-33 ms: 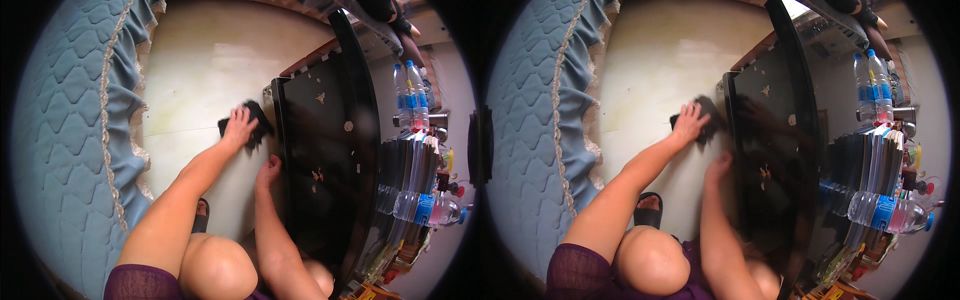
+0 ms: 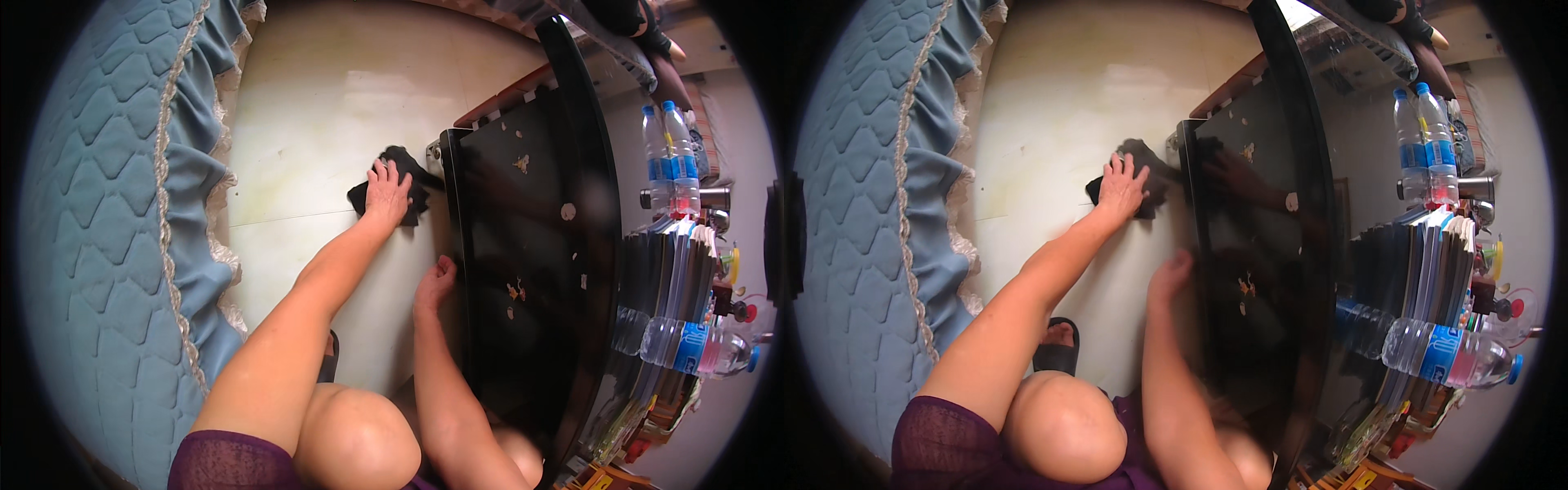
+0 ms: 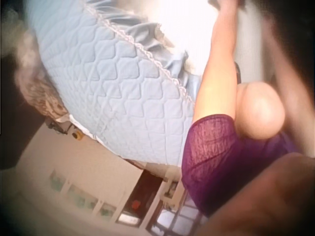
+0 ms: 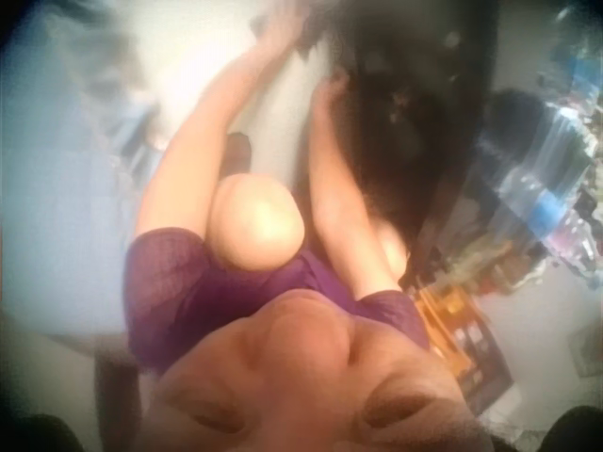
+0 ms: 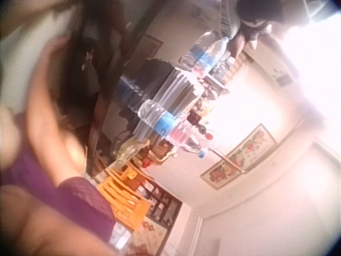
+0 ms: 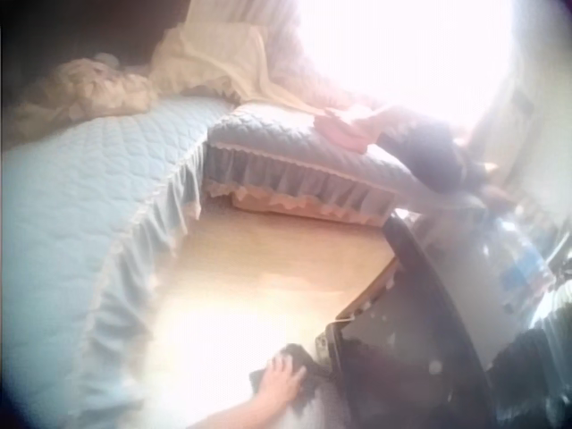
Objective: The person wipes a small black cloth against a tiled floor, moving it in circles and back-and-forth motions around furniture and a bucket.
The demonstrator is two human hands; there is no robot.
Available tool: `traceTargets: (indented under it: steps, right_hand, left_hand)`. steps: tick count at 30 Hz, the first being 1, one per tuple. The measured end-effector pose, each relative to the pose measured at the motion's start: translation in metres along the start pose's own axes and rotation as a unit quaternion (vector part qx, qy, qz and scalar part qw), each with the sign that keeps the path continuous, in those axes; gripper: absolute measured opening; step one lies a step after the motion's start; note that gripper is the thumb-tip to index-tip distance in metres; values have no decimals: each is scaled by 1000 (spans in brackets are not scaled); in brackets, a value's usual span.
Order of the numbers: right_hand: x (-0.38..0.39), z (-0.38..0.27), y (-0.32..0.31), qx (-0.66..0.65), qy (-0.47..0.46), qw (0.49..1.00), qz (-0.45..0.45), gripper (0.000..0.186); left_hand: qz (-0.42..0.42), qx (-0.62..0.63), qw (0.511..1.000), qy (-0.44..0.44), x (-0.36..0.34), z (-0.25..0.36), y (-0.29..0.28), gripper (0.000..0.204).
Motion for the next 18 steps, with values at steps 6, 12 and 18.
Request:
traceTargets:
  steps: [6,12,18]
  right_hand:
    - [16,-15,7,57,-23,997,-51,29]
    - [17,-74,13,-1,-48,995,-89,31]
    - [5,-63,23,80,-85,980,-158,35]
  left_hand:
    - [57,101,984,137,-14,23,16,42]
    - [80,163,975,132,-34,40,24,44]
    - [31,78,994,65,-78,59,59,48]
Point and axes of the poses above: each hand's wrist, its own x-axis away from the middle knuckle, its own y-axis out of the palm, z = x × y, the point moved 1 cm from there along -x, towards the middle knuckle, and after that the axes turned 1 degree about y, right-handed, at the moved point
